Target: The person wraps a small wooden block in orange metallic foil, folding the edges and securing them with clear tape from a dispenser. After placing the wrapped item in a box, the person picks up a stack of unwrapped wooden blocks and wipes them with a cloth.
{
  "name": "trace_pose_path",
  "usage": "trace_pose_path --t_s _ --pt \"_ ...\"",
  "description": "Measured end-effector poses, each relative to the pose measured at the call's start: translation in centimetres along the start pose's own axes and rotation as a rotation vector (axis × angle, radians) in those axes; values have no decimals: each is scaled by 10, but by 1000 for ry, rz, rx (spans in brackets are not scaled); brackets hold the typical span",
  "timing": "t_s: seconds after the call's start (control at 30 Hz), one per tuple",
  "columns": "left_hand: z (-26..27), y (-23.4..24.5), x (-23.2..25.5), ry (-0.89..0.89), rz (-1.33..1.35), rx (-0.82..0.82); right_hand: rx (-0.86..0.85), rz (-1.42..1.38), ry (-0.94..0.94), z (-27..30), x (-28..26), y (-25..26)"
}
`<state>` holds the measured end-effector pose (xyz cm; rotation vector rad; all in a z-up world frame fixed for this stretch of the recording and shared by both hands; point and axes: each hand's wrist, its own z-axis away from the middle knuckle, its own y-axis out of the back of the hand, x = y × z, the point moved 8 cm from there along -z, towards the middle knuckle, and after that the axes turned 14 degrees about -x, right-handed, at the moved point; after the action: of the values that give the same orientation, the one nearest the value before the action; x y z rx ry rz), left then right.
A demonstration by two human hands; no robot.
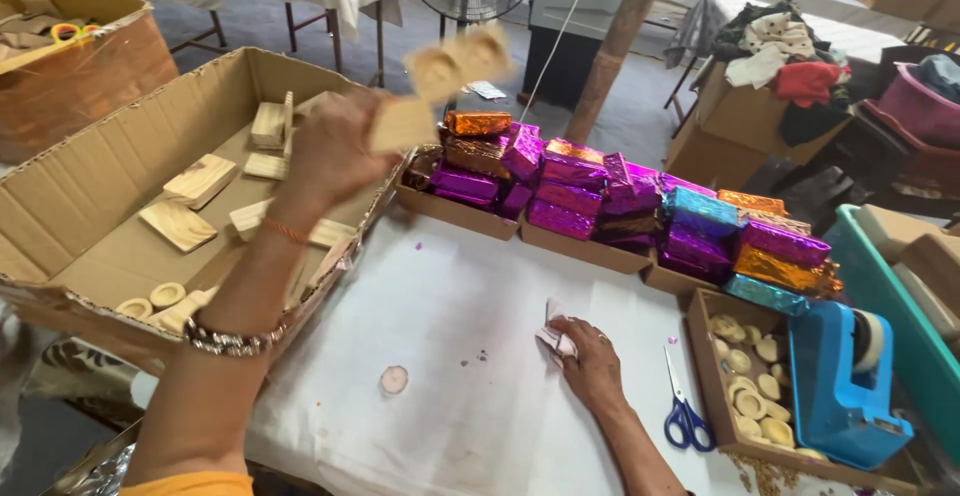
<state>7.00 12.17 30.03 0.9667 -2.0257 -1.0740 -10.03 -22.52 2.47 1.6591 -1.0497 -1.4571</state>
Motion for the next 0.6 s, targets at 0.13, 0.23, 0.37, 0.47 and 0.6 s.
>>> trace_pose_path --t_s 0.13,0.23,0.37,0.47,0.6 --pt "37 -40 87 -305 176 -139 112 -423 -166 -3 50 -5" --pt "60 -117 127 -468 201 -283 295 -804 -249 0 87 1" --pt "80 -205 156 -553 181 -311 470 -1117 -158 0 126 -3" --pt "87 -246 171 -589 158 -456 487 -1197 -353 4 148 -13" --pt "91 -262 162 -484 322 -514 476 -1202 -303 7 113 9"
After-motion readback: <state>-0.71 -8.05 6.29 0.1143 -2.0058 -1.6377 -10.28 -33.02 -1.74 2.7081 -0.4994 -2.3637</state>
